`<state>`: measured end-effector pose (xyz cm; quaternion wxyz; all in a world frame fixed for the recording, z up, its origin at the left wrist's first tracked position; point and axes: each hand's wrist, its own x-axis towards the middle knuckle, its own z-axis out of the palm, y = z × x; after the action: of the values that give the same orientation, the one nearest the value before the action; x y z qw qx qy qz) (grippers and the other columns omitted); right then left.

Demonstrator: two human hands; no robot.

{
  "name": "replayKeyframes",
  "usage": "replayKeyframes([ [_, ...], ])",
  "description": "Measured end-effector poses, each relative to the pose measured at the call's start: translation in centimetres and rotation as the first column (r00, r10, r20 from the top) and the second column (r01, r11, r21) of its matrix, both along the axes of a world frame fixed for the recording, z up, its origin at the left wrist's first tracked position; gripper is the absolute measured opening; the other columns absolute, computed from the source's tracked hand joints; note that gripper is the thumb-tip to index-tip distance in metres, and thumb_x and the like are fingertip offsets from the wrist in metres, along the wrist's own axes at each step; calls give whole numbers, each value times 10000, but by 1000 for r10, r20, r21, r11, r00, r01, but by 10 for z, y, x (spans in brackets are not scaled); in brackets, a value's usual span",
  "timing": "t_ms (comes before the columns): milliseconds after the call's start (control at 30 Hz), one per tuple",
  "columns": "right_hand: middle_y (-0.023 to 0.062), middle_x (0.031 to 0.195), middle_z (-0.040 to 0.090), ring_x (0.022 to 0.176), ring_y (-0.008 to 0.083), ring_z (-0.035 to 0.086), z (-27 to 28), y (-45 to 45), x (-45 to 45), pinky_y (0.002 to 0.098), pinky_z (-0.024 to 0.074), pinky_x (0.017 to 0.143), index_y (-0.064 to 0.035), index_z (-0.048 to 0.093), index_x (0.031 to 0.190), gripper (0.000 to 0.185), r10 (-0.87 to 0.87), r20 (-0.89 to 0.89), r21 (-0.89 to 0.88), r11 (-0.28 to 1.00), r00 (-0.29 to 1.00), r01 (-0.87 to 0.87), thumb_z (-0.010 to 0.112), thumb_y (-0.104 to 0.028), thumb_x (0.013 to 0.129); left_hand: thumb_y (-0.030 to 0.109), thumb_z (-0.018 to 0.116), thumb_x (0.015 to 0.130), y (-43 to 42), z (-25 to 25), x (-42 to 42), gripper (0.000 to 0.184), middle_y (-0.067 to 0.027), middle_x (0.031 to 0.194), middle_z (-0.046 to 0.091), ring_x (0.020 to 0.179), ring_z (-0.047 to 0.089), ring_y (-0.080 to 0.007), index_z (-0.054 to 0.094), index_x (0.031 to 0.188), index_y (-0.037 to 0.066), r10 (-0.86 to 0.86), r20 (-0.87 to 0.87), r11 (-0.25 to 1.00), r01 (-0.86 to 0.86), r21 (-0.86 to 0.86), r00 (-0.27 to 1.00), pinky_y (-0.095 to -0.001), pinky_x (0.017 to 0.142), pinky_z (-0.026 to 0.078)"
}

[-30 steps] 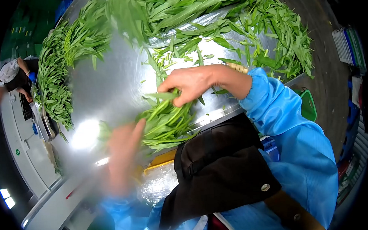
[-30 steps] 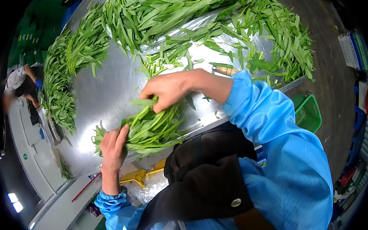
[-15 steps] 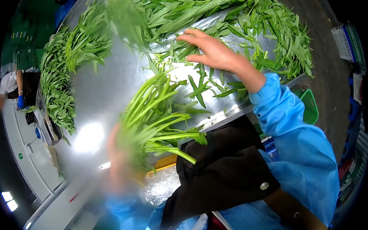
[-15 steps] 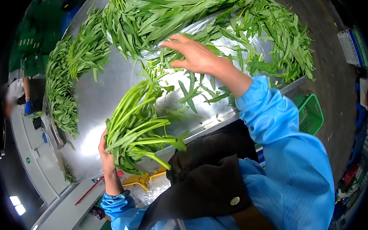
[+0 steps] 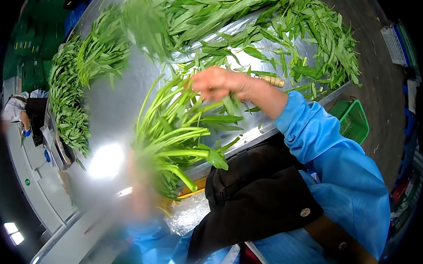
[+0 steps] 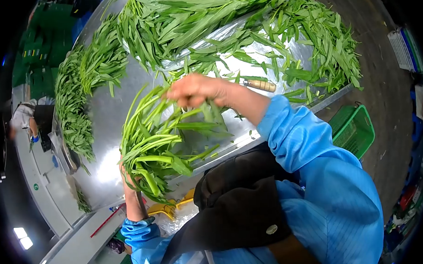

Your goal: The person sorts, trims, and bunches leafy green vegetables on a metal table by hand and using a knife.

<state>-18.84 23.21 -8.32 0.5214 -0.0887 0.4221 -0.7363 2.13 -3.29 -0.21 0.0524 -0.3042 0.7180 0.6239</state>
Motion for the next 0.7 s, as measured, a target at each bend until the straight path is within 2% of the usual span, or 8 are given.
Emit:
replayKeyframes([
  [100,-31,678,507,494,-9,452,-25,37,-45,140,317,366,-15,551,1199,511,-524,125,-48,845,842,533,621,-379,846,276,778,696,-4,-2,6,757,-72,1137,595,994,588,-163,433,1306,-10,18,-13,1000,-18,4,1000,-296,870,474],
  [167,29,723,559,520,68,510,-20,40,-39,188,424,470,-34,570,1187,524,-75,-526,392,863,847,320,597,-450,870,271,784,685,-6,-4,7,764,-72,1136,596,992,589,-164,434,1304,-10,23,-17,1000,-23,6,1000,-297,871,474],
  [200,48,748,578,527,93,520,-35,31,-32,210,453,513,-48,568,1197,508,306,-702,550,806,643,217,579,-452,889,269,788,680,-6,-6,9,768,-71,1136,596,991,590,-164,435,1302,-10,30,-15,1000,-29,10,999,-298,872,475],
  [267,67,845,624,619,126,560,0,10,5,243,477,578,-73,593,1167,478,404,-326,483,848,854,-217,568,-464,895,265,794,670,-8,-9,8,775,-71,1135,596,990,591,-166,436,1300,-9,32,-20,999,-31,19,999,-299,873,476],
  [333,59,903,641,665,127,570,3,-24,42,221,459,556,-71,611,1129,445,276,-11,259,929,961,-264,592,-442,883,261,800,660,-11,-11,8,782,-71,1134,597,988,593,-167,437,1298,-9,38,-26,999,-38,26,999,-301,874,477],
  [500,29,766,579,502,93,464,-24,2,9,228,397,464,-47,604,1053,267,-338,355,182,940,872,290,553,-276,926,196,796,670,-15,-9,11,743,-79,1151,597,1017,592,-175,449,1292,-13,46,-112,992,-32,124,993,-307,905,469],
  [567,3,681,540,581,134,557,-26,34,-30,284,488,573,-22,578,1106,336,-324,-95,302,892,941,337,532,-308,936,129,775,703,-12,-3,11,691,-86,1170,594,1037,587,-178,453,1298,-11,73,-167,961,-25,276,983,-307,920,464],
  [700,35,688,590,608,207,580,16,9,-18,388,505,661,-42,605,1123,428,-12,-675,395,839,738,375,556,-412,914,-29,723,732,-3,-3,5,626,-101,1225,578,1079,572,-184,471,1304,-12,76,-55,997,-78,-24,996,-311,956,438],
])
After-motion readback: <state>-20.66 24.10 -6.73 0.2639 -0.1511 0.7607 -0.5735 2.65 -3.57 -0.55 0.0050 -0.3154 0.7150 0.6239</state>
